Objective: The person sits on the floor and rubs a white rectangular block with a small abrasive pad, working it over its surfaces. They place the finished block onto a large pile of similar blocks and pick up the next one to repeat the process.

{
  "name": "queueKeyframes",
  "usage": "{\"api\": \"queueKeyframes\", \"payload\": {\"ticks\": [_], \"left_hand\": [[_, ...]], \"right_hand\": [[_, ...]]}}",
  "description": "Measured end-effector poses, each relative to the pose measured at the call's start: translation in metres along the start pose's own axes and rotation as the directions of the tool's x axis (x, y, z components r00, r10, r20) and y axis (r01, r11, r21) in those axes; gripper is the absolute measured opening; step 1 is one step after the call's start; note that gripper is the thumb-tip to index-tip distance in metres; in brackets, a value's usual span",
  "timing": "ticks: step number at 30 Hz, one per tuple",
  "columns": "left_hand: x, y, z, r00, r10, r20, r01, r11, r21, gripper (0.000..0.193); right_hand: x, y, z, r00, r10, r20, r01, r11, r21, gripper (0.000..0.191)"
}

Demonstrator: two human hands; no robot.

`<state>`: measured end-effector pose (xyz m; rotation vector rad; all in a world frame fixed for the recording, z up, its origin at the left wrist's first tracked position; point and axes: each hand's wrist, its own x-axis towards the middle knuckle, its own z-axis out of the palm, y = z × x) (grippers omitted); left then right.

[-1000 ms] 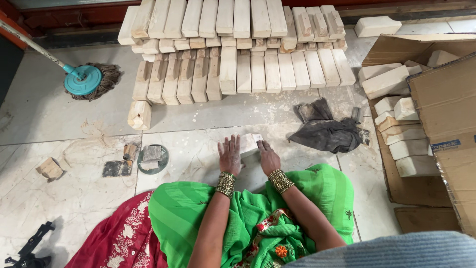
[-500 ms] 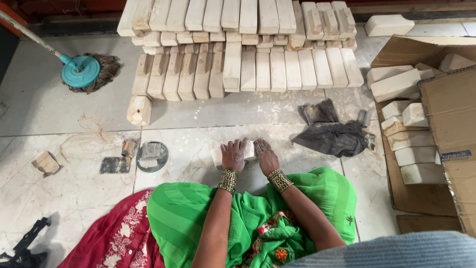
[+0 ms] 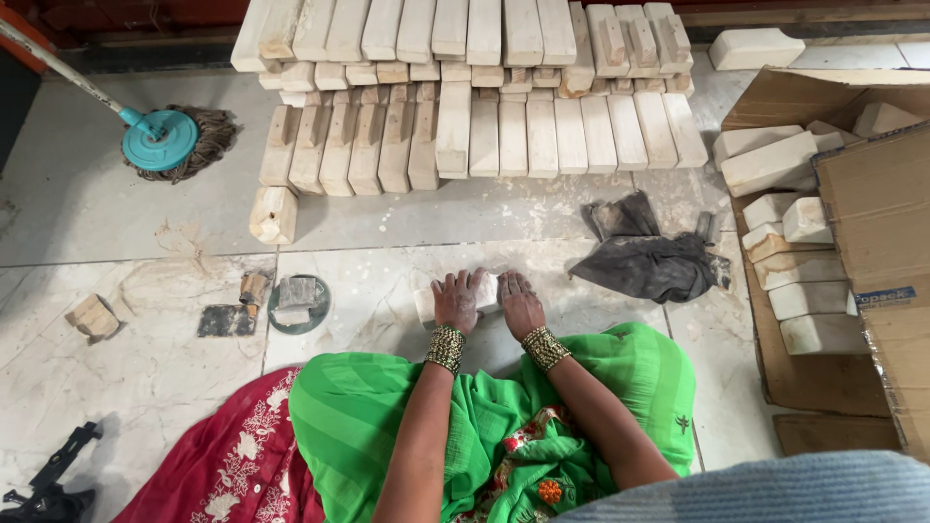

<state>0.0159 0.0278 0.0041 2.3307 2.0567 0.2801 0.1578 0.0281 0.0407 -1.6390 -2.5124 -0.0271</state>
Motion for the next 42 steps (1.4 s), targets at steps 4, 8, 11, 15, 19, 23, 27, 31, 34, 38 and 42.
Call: {"api": "queueKeyframes", "payload": {"ticks": [4, 8, 11, 15, 19, 23, 27, 31, 34, 38, 42], "left_hand": [[0.001, -0.006, 0.000, 0.996, 0.039, 0.074, -0.037, 0.999, -0.027, 0.101], [-0.001, -0.036, -0.007, 0.998, -0.038, 0.057, 0.034, 0.998, 0.062, 0.110], [-0.004, -0.055, -0.012, 0.958, -0.207, 0.200, 0.203, 0.978, 0.040, 0.105], [-0.005, -0.052, -0.019, 0.952, -0.176, 0.251, 0.219, 0.964, -0.154, 0.100], [-0.009, -0.036, -0.036, 0.989, -0.142, -0.029, 0.119, 0.908, -0.402, 0.096], [-0.015, -0.038, -0.053, 0.950, -0.111, -0.291, -0.083, 0.811, -0.580, 0.101], [-0.023, -0.039, -0.055, 0.919, -0.040, -0.392, -0.202, 0.807, -0.554, 0.102], [-0.024, -0.035, -0.046, 0.921, -0.070, -0.382, -0.163, 0.823, -0.545, 0.104], [-0.021, -0.035, -0.035, 0.916, -0.018, -0.400, -0.224, 0.806, -0.548, 0.109], [-0.017, -0.035, -0.014, 0.925, -0.057, -0.376, -0.176, 0.812, -0.556, 0.117], [-0.017, -0.029, 0.001, 0.863, -0.046, -0.503, -0.208, 0.876, -0.436, 0.078]], "right_hand": [[0.007, 0.005, -0.008, 0.994, 0.104, 0.017, -0.102, 0.991, -0.086, 0.060], [0.005, 0.028, -0.020, 0.953, 0.304, 0.005, -0.302, 0.945, 0.124, 0.053], [0.002, 0.035, -0.024, 0.924, 0.363, -0.120, -0.297, 0.879, 0.374, 0.065], [-0.002, 0.019, -0.023, 0.945, 0.318, -0.077, -0.215, 0.781, 0.587, 0.067], [-0.004, 0.008, -0.024, 0.941, 0.283, -0.184, -0.054, 0.664, 0.745, 0.046], [-0.002, 0.010, -0.026, 0.972, 0.232, 0.035, -0.066, 0.126, 0.990, 0.046], [-0.001, 0.006, -0.018, 0.971, 0.222, 0.090, -0.140, 0.222, 0.965, 0.047], [-0.007, 0.001, -0.010, 0.974, 0.166, -0.152, -0.017, 0.726, 0.688, 0.047], [-0.018, -0.003, -0.008, 0.976, 0.208, -0.067, -0.138, 0.824, 0.550, 0.053], [-0.038, -0.034, -0.015, 0.937, 0.053, -0.345, 0.162, 0.811, 0.562, 0.065], [-0.043, -0.046, -0.008, 0.928, 0.000, -0.372, 0.249, 0.744, 0.620, 0.068]]}}
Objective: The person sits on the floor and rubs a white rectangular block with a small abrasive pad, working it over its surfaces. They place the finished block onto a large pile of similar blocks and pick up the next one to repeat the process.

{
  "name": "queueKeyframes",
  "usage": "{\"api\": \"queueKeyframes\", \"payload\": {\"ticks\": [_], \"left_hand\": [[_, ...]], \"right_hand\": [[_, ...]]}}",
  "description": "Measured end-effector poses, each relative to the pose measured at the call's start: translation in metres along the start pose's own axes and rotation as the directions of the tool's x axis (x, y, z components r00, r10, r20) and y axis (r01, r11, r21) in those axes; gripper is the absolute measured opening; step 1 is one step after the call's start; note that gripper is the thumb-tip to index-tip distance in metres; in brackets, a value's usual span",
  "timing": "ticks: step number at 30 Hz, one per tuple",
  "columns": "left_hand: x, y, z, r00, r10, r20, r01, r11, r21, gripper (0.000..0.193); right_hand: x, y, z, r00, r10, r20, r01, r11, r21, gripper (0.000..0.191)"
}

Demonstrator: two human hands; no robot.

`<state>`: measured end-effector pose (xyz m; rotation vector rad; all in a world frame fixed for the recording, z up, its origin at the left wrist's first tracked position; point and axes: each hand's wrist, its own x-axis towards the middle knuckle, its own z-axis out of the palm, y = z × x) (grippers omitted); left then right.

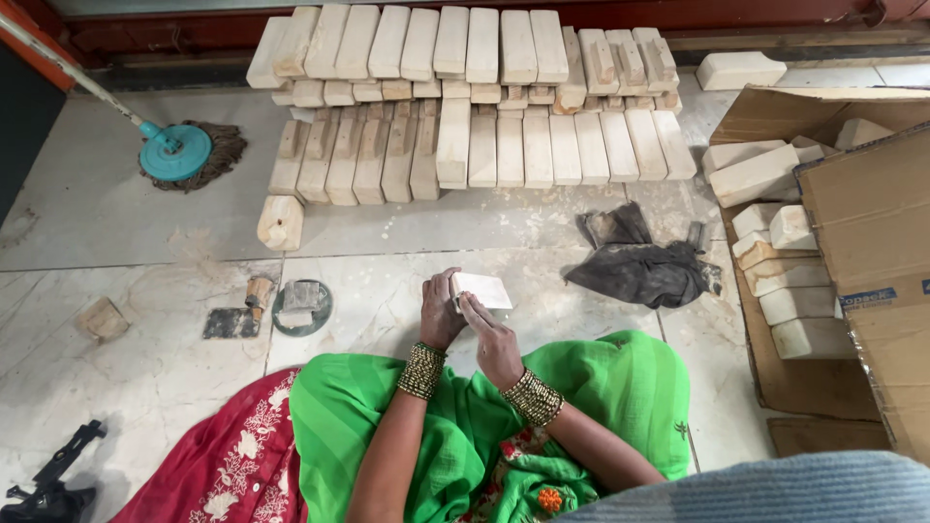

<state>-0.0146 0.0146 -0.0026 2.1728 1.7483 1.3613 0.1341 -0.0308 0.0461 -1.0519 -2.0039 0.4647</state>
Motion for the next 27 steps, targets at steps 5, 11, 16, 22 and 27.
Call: {"api": "queueKeyframes", "payload": {"ticks": [5, 11, 16, 22, 27], "left_hand": [[0.000, 0.005, -0.001, 0.984, -0.147, 0.097, 0.159, 0.977, -0.143, 0.101], [0.000, 0.003, 0.004, 0.989, -0.138, 0.059, 0.144, 0.983, -0.112, 0.095], [-0.006, 0.003, 0.004, 0.981, -0.191, 0.044, 0.195, 0.972, -0.135, 0.094], [0.001, 0.007, -0.002, 0.983, -0.178, 0.041, 0.182, 0.972, -0.146, 0.101], [-0.002, 0.004, -0.001, 0.985, -0.170, 0.027, 0.172, 0.974, -0.144, 0.095]], "right_hand": [[0.012, 0.050, -0.018, 0.931, 0.354, 0.091, -0.332, 0.922, -0.199, 0.068], [-0.001, 0.023, -0.005, 0.998, -0.030, -0.052, 0.020, 0.982, -0.188, 0.071], [0.003, 0.019, 0.000, 0.979, 0.202, 0.017, -0.199, 0.974, -0.106, 0.068], [0.014, 0.052, -0.017, 0.930, 0.367, 0.024, -0.349, 0.901, -0.258, 0.061], [-0.003, 0.021, 0.006, 0.999, 0.027, -0.023, -0.029, 0.992, -0.120, 0.070]]}}
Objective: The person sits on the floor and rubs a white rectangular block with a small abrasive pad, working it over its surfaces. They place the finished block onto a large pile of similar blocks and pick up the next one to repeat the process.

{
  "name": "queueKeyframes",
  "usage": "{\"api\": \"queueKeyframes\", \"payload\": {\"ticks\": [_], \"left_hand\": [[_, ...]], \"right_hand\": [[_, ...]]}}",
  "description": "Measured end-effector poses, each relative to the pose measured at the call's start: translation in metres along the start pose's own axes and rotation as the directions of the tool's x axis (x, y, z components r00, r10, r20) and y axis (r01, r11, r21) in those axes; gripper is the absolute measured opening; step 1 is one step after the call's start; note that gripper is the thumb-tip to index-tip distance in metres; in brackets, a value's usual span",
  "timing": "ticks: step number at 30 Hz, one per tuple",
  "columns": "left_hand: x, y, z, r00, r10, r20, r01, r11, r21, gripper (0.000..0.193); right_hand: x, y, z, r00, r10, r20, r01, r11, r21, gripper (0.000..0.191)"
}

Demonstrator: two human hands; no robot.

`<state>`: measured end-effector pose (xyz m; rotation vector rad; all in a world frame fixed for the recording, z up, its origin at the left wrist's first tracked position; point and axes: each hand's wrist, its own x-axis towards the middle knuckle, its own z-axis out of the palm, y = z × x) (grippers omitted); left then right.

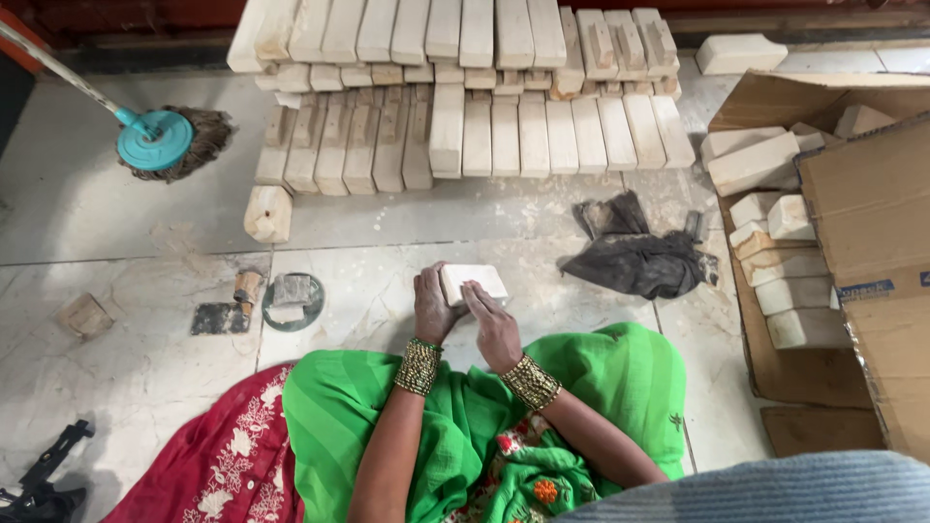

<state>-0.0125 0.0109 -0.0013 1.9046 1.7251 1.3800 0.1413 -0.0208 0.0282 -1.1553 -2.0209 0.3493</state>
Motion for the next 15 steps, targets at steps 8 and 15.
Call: {"api": "queueKeyframes", "payload": {"ticks": [8, 15], "left_hand": [[0.001, 0.004, 0.000, 0.999, 0.017, 0.033, -0.018, 1.000, 0.023, 0.099], [-0.006, 0.003, 0.005, 0.954, 0.301, -0.020, -0.299, 0.952, 0.058, 0.086]], "right_hand": [[0.029, 0.032, -0.016, 0.961, 0.255, 0.112, -0.251, 0.967, -0.044, 0.071], [0.003, -0.017, -0.006, 0.999, 0.019, 0.043, -0.024, 0.990, 0.140, 0.068]]}}
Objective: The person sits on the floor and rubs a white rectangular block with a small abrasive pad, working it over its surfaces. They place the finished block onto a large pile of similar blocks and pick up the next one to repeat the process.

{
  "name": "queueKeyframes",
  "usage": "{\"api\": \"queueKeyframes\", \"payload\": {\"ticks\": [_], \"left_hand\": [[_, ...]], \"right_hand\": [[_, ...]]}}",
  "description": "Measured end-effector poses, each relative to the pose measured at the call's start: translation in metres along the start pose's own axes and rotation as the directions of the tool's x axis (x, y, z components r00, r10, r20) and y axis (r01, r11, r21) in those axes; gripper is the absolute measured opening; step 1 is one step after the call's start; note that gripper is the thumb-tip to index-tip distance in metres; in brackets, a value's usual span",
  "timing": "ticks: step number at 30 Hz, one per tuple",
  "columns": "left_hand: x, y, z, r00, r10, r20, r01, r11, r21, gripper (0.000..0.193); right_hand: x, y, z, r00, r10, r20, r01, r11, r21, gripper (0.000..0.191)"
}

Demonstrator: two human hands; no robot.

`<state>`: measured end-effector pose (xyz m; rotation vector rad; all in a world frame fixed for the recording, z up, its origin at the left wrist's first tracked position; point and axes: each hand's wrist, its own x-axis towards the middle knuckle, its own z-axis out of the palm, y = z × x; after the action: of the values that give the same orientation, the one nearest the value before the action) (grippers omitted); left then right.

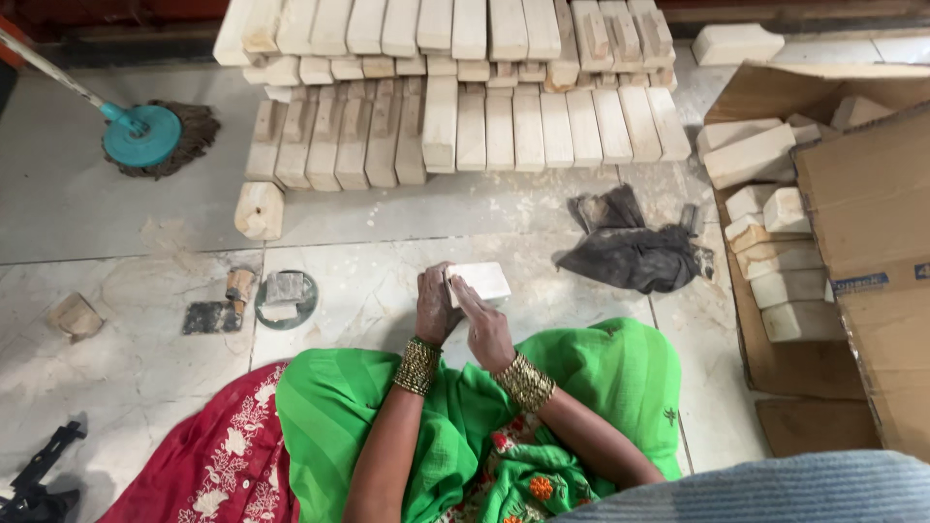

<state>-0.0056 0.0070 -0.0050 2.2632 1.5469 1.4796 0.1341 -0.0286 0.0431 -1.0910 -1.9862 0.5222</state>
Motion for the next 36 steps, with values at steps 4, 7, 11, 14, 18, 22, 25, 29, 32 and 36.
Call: {"api": "queueKeyframes", "payload": {"ticks": [4, 7, 11, 14, 18, 22, 25, 29, 32, 36], "left_hand": [[0.001, 0.009, -0.006, 0.942, -0.310, 0.131, 0.323, 0.941, -0.099, 0.096], [0.008, 0.013, -0.012, 0.947, -0.299, 0.118, 0.309, 0.947, -0.081, 0.097], [0.009, 0.016, -0.011, 0.964, -0.241, 0.111, 0.253, 0.962, -0.104, 0.096], [0.002, 0.014, -0.008, 0.993, -0.113, 0.035, 0.116, 0.990, -0.083, 0.089], [-0.001, 0.013, -0.009, 0.978, -0.186, 0.098, 0.196, 0.974, -0.111, 0.093], [0.007, 0.015, -0.010, 0.983, -0.166, 0.084, 0.172, 0.983, -0.070, 0.098], [0.008, 0.017, -0.007, 0.985, -0.149, 0.088, 0.155, 0.985, -0.075, 0.096], [0.002, 0.017, -0.004, 0.999, -0.033, 0.040, 0.035, 0.999, -0.037, 0.091], [0.001, 0.017, -0.004, 0.993, -0.099, 0.063, 0.103, 0.992, -0.070, 0.091], [0.005, 0.017, -0.005, 0.979, -0.171, 0.112, 0.179, 0.982, -0.068, 0.094]], "right_hand": [[0.014, 0.029, -0.007, 0.997, 0.062, -0.040, -0.065, 0.993, -0.095, 0.071], [0.029, 0.048, -0.021, 0.977, 0.207, -0.047, -0.211, 0.970, -0.118, 0.068], [0.020, 0.031, -0.019, 0.896, 0.439, 0.067, -0.436, 0.898, -0.058, 0.063], [0.002, -0.002, -0.005, 0.998, -0.041, -0.041, 0.041, 0.999, 0.013, 0.072], [0.017, 0.014, -0.005, 0.997, 0.050, -0.060, -0.055, 0.995, -0.079, 0.073], [0.036, 0.052, -0.024, 0.959, 0.274, -0.074, -0.282, 0.949, -0.143, 0.064], [0.024, 0.046, -0.022, 0.909, 0.416, -0.004, -0.415, 0.905, -0.091, 0.064], [0.002, -0.002, -0.005, 0.997, -0.023, -0.071, 0.020, 0.999, -0.046, 0.070], [0.011, 0.002, -0.007, 0.990, 0.123, -0.071, -0.123, 0.992, 0.001, 0.070], [0.036, 0.051, -0.024, 0.969, 0.186, -0.164, -0.209, 0.968, -0.136, 0.061]]}}
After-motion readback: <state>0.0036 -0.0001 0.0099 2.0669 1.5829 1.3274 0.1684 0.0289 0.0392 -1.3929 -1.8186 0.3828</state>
